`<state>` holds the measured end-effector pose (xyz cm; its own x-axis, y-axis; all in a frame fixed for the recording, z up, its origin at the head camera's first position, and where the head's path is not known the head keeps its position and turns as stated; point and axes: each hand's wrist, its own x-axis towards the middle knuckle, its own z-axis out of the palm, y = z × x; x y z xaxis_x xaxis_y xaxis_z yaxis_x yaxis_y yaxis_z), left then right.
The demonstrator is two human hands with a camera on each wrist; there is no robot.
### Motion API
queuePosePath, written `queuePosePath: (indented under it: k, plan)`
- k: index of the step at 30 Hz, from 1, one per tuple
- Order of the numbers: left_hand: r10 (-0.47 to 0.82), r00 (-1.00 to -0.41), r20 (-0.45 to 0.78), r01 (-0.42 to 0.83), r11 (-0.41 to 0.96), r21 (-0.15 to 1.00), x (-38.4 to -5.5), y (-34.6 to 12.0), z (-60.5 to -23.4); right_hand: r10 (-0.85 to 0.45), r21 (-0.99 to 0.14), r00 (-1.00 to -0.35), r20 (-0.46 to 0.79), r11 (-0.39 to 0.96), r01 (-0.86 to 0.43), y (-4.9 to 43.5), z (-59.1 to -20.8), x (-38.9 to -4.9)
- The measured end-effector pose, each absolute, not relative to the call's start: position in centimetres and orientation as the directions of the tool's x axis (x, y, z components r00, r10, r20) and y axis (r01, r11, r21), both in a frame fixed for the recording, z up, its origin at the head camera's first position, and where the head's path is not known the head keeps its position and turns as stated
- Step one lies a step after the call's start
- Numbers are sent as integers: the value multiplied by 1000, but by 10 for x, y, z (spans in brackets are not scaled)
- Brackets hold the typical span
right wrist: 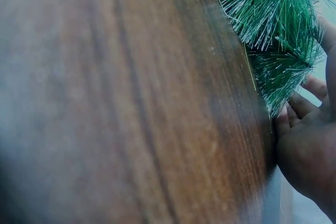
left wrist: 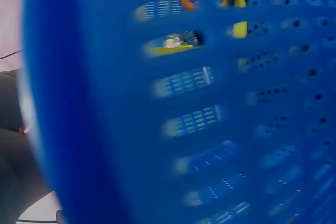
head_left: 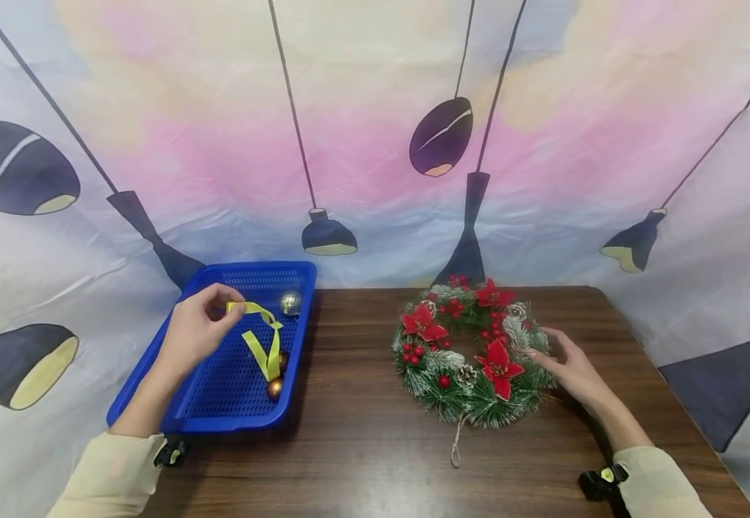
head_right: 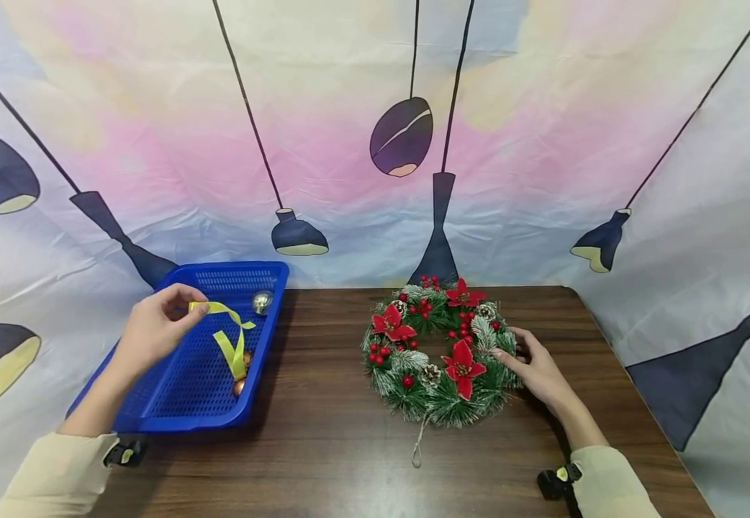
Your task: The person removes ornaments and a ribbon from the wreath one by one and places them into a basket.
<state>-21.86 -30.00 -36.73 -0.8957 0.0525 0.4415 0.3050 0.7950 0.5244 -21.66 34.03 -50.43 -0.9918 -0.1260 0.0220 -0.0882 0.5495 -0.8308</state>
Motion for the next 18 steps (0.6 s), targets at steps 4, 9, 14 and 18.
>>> queuePosePath:
  k: [4,9,14,18]
  plan:
    - [81,-921,380,287,801,526,-217,-299,-371,-127,-830,-991,28,550,-94,340,-504,-216]
    - [130,-944,304,284,789,545,-215,-297,-366,-132,-833,-991,21,546,-90,340,-504,-216]
    - [134,-949,287,275,798,537,-211,-296,-359,-132,-831,-991,22,549,-91,340,-505,-216]
    - [132,-947,293,275,803,528,-207,-296,-356,-135,-828,-991,27,552,-97,341,-505,-216]
